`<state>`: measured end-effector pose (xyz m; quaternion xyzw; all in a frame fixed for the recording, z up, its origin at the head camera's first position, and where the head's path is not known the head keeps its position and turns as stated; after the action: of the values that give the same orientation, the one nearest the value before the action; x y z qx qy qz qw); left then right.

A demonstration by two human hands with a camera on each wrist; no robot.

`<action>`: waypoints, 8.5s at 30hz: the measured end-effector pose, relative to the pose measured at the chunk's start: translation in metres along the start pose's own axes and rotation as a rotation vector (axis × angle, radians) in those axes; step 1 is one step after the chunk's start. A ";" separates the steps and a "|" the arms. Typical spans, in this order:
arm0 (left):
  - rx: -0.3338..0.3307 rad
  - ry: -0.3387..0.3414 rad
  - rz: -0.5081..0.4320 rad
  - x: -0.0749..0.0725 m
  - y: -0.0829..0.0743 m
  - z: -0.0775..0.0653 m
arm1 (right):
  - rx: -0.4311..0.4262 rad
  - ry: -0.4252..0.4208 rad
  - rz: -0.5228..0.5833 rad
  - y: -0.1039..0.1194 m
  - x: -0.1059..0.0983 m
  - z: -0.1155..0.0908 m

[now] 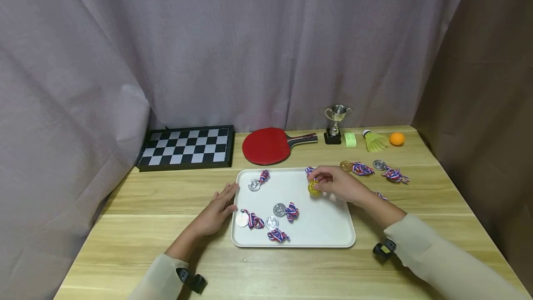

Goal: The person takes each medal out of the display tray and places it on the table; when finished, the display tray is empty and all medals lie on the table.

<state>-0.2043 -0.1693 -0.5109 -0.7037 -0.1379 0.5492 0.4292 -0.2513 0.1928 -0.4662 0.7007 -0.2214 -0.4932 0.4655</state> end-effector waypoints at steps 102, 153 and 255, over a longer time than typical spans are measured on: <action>0.010 -0.006 0.003 -0.001 0.000 -0.001 | -0.038 0.169 -0.192 0.028 0.088 0.018; 0.004 -0.009 -0.006 0.000 -0.002 -0.001 | 0.154 -0.119 0.077 -0.016 -0.008 -0.067; 0.021 -0.009 -0.013 0.000 0.001 -0.002 | -0.052 -0.019 -0.379 0.051 0.125 0.102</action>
<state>-0.2033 -0.1710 -0.5117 -0.6958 -0.1386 0.5508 0.4397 -0.2836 0.0289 -0.4905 0.7131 -0.0768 -0.5841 0.3800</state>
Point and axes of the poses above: each hand's wrist, its own z-axis towards the middle knuckle, its own x-axis out of the palm, y = z × x, the point moved 4 cm from there along z, towards the middle knuckle, and after that the axes turned 2 degrees about x, right-handed, at the moved point
